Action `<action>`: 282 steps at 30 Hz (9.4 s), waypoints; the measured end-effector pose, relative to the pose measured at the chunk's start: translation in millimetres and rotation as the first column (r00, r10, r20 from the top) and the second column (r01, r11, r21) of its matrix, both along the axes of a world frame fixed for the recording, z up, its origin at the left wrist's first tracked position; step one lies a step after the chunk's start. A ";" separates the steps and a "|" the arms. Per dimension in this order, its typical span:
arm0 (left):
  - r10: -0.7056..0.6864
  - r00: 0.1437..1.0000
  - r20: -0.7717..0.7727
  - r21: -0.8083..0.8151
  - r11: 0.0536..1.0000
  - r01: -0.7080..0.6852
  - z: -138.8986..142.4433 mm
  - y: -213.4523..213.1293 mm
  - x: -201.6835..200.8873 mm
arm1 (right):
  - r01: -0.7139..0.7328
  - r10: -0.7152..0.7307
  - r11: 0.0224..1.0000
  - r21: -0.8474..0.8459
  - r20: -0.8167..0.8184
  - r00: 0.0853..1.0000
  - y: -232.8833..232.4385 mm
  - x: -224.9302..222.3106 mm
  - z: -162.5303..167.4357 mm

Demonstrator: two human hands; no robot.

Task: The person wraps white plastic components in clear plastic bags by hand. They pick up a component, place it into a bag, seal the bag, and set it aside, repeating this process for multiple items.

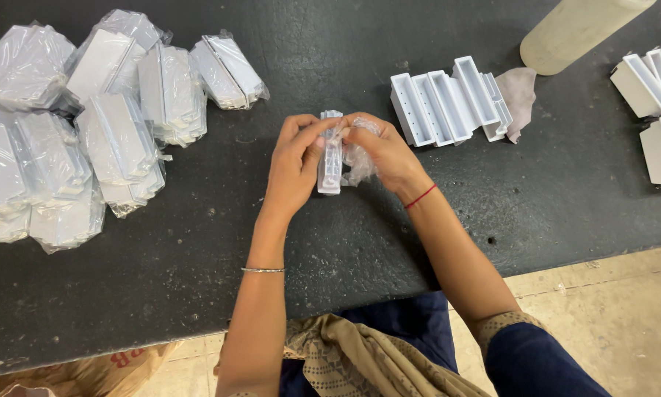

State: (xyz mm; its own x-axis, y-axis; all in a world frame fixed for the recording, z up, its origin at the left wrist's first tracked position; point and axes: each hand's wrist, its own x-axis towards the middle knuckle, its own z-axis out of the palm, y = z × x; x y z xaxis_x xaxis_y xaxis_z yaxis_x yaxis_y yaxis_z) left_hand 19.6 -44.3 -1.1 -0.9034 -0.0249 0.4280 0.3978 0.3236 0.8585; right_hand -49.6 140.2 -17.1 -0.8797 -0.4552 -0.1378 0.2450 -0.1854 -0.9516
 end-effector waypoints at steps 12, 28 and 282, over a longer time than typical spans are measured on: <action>0.066 0.998 0.023 -0.060 0.996 -0.064 3.1 -2.6 4.3 | 0.054 0.019 0.972 0.228 -0.307 0.951 11.2 8.1 39.7; 0.116 0.983 0.144 0.299 0.942 -0.155 -11.7 1.8 -6.2 | 0.159 -0.088 0.972 0.174 -0.357 0.930 1.9 6.9 22.0; 0.137 0.948 0.287 0.242 0.947 -0.210 -32.1 6.4 -2.5 | 0.314 -0.242 0.868 0.384 -0.225 0.944 26.9 73.2 -8.7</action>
State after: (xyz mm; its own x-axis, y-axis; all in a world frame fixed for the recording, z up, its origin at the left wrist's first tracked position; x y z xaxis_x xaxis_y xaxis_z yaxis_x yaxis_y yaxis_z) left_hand 17.1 -37.8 -33.2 -0.9535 -0.2711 0.1315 0.1043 0.1125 0.9882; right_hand 23.6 167.1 -25.8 -0.9874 -0.1223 -0.1002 0.0756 0.1918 -0.9785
